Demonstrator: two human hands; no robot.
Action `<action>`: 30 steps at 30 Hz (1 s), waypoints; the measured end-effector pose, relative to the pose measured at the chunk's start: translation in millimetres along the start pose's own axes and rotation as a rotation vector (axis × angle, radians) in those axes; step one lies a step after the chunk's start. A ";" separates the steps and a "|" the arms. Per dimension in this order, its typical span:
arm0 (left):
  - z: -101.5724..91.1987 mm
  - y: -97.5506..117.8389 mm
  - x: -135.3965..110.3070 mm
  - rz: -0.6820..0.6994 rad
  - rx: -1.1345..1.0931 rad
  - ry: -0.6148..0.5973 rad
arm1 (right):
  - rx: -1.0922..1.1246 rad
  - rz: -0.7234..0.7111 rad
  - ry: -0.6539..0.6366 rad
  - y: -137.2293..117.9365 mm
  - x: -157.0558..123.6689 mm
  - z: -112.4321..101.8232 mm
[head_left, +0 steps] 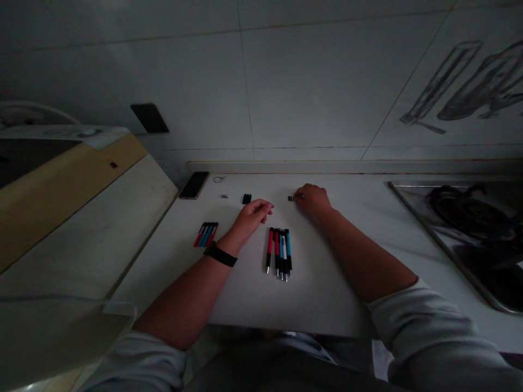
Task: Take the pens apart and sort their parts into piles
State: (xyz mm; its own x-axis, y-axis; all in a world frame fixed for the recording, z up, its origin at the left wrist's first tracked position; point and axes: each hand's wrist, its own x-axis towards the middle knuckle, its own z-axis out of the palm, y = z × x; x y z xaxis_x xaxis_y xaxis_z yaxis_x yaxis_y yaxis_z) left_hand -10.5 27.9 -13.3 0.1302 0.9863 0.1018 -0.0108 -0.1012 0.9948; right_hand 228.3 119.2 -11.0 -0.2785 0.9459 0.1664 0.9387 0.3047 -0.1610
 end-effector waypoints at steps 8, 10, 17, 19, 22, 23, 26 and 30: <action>0.3 -0.6 0.4 0.002 0.010 0.001 | 0.010 -0.024 0.031 -2.8 -0.5 2.9; 0.6 0.1 0.2 0.000 0.013 0.000 | 0.012 -0.028 0.044 -2.8 -0.9 3.6; -0.8 -3.1 1.8 0.000 0.015 -0.004 | 0.093 0.001 0.173 4.1 -4.4 -5.9; -1.5 -5.2 2.6 0.025 0.022 -0.010 | 0.158 -0.005 0.233 5.7 -6.2 -16.1; -1.6 -5.4 1.1 0.129 0.129 -0.002 | 0.295 -0.052 0.302 -0.1 -14.8 -34.9; -1.1 -4.5 -0.4 0.179 0.192 0.001 | 0.343 -0.067 0.307 -4.8 -20.3 -40.0; 1.9 1.3 -6.9 0.324 0.390 -0.024 | 0.463 -0.078 0.236 -24.1 -44.8 -45.1; 7.2 10.8 -16.1 0.476 0.595 -0.084 | 0.590 -0.125 0.044 -47.5 -78.1 -29.5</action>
State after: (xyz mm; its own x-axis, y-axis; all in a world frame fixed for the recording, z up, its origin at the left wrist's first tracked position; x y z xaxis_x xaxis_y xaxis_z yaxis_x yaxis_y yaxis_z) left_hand -5.6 10.0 -4.2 0.3201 0.8078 0.4950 0.4476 -0.5894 0.6725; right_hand 211.4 27.6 12.3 -0.3587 0.8975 0.2566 0.6250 0.4351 -0.6481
